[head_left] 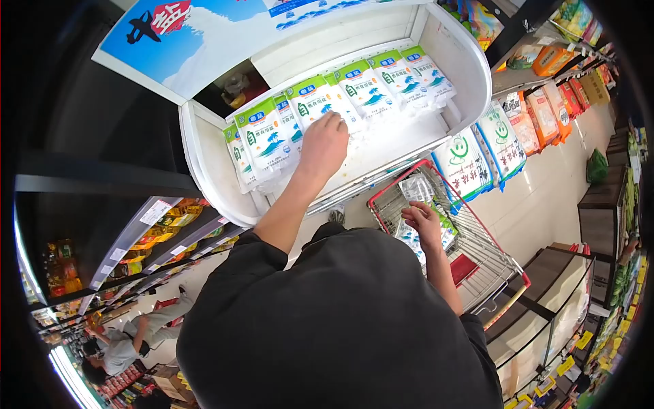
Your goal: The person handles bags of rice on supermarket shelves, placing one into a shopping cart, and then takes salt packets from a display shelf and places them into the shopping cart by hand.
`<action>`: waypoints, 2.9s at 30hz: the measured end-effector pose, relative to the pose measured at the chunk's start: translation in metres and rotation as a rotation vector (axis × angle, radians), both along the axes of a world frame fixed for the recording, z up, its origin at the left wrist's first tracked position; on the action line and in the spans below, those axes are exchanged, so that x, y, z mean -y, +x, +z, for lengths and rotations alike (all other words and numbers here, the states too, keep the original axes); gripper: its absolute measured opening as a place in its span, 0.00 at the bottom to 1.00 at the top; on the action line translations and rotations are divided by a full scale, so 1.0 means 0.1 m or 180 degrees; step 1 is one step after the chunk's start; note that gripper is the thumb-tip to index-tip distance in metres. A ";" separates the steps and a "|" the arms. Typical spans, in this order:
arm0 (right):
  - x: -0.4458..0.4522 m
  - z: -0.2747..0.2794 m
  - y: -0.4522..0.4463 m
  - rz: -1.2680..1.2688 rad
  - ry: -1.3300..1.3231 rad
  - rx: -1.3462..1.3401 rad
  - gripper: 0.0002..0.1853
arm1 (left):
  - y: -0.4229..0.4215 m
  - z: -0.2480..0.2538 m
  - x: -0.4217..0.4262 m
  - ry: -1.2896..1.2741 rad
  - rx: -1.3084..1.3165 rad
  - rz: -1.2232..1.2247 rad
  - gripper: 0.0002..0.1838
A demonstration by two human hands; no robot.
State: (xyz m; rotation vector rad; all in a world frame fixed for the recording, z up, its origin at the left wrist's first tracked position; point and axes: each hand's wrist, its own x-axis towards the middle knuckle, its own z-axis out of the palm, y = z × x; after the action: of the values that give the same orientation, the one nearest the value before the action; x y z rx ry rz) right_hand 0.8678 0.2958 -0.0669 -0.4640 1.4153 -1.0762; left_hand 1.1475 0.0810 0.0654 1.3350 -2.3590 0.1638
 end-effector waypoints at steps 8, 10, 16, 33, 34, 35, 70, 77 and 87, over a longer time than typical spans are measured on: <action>0.08 0.24 0.18 0.0192 -0.0132 0.0011 0.21 | 0.12 -0.06 -0.01 -0.0530 -0.0317 -0.0543 0.06; 0.07 0.27 0.19 0.0191 -0.0090 0.0124 0.20 | 0.12 -0.10 -0.02 -0.0683 -0.0574 -0.0541 0.06; 0.05 0.26 0.25 0.0228 -0.0028 0.0146 0.21 | 0.14 0.12 -0.09 -0.0965 -0.1310 -0.0435 0.07; 0.25 0.85 0.29 -0.1137 -0.0327 0.2210 0.22 | -0.41 0.08 -0.87 0.1109 -0.1726 -0.3563 0.07; 0.20 0.85 0.28 -0.1180 -0.0419 0.2058 0.22 | -0.36 0.11 -0.74 0.0897 -0.1814 -0.3218 0.09; 0.18 0.86 0.26 -0.1224 -0.0526 0.1906 0.22 | -0.32 0.14 -0.61 0.0674 -0.1889 -0.2883 0.11; 0.15 0.84 0.18 -0.0924 -0.0530 0.1615 0.29 | -0.62 0.00 -1.01 0.0262 -0.1319 -0.3934 0.12; 0.16 0.88 0.31 -0.1233 -0.0592 0.2002 0.24 | -0.03 0.39 -0.76 0.0457 -0.0712 -0.1659 0.29; 0.14 0.79 0.34 -0.0828 -0.0521 0.2143 0.24 | 0.87 0.42 -0.44 0.1381 0.0417 0.1828 0.41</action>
State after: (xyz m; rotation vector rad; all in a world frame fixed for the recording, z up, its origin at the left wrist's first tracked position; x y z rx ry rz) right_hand 0.9013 0.2814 0.0117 -0.0105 0.8032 -1.3990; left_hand 1.2346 0.1248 0.1078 2.2526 -2.1161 -0.1080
